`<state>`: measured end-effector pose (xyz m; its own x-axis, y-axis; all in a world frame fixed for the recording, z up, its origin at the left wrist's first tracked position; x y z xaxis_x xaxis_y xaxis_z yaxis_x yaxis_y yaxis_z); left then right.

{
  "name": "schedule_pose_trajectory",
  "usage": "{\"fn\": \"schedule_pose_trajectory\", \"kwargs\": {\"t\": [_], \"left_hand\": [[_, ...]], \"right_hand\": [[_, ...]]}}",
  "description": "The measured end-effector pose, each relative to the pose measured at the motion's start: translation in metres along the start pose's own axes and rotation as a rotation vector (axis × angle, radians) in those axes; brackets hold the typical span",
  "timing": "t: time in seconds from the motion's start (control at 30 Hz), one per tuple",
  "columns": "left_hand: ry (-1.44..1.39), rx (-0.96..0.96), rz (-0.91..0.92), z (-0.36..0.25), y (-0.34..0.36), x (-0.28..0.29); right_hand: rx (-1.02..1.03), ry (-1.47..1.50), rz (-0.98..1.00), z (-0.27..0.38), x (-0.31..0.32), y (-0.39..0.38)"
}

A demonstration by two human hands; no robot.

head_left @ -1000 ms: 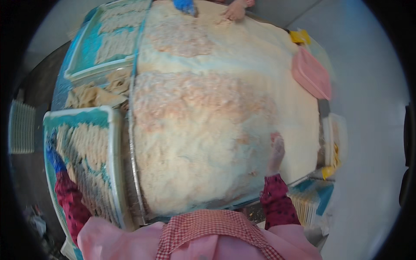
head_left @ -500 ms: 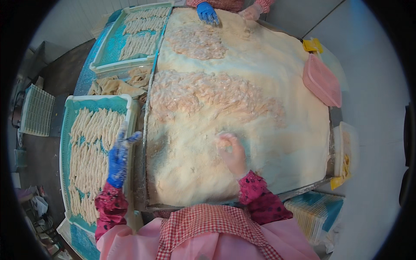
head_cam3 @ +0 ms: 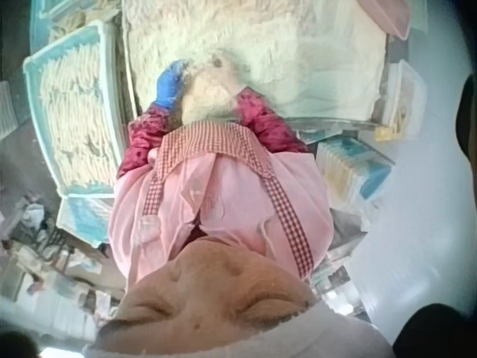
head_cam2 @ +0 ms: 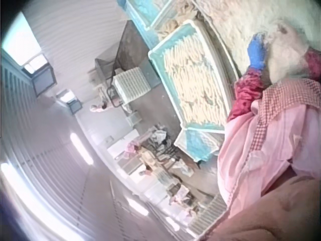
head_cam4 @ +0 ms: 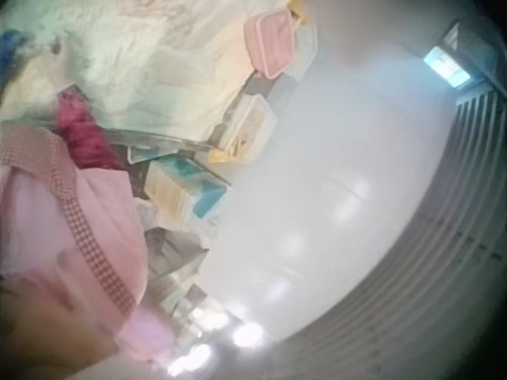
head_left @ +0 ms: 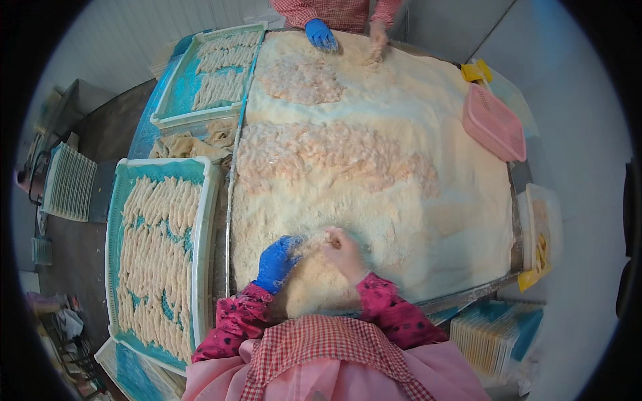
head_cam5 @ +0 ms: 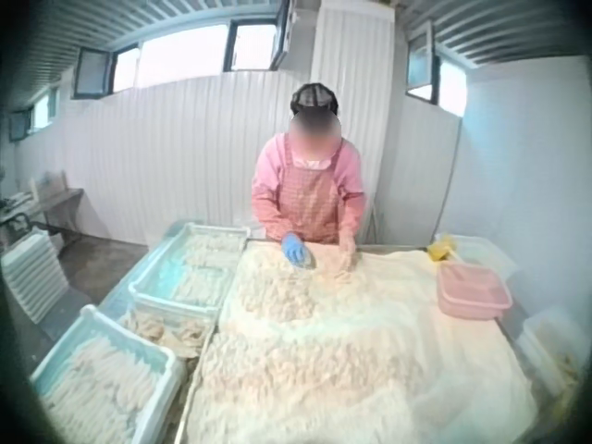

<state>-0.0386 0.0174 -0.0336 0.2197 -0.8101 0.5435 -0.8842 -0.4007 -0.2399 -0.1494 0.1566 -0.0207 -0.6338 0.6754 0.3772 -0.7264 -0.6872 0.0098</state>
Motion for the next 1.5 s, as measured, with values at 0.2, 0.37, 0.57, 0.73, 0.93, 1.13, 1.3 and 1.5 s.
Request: {"fn": "schedule_pose_trajectory", "kwargs": {"t": [0.2, 0.37, 0.57, 0.73, 0.93, 1.13, 1.3, 1.5], "left_hand": [[-0.262, -0.004, -0.130, -0.010, -0.008, 0.019], [0.313, -0.232, -0.009, 0.005, -0.009, 0.050], [0.409, -0.201, -0.078, -0.001, -0.001, 0.012], [0.413, -0.106, -0.096, 0.001, -0.004, 0.029], [-0.740, 0.183, -0.203, 0.038, 0.015, -0.003], [-1.837, 0.438, 0.466, -0.016, -0.014, -0.008], [-0.606, -0.080, 0.082, -0.037, -0.042, -0.041], [-1.750, -0.098, -0.100, -0.051, -0.024, -0.061]], "right_hand": [[0.488, -0.332, -0.034, 0.048, 0.029, 0.005], [0.490, -0.481, 0.265, 0.029, 0.045, 0.005], [0.434, -0.461, 0.071, 0.021, 0.002, -0.013], [-0.005, 0.418, -0.226, -0.025, 0.059, -0.003], [0.122, 0.037, -0.241, -0.005, 0.057, 0.011], [0.465, -0.282, 0.113, 0.033, 0.034, 0.010], [0.611, -0.455, 0.201, 0.079, -0.023, -0.008], [0.609, -0.046, 0.204, 0.099, -0.037, -0.015]]}}
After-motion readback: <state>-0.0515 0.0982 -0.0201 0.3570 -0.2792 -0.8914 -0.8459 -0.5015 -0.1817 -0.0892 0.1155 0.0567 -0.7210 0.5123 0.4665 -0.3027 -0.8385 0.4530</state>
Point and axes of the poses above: each hand's wrist, its own y-axis towards the middle knuckle, its own x-axis out of the back of the hand, z = x × y, the point moved 5 cm from there along y, towards the middle knuckle, and after that the axes turned 12 degrees about x, right-handed, at the moved point
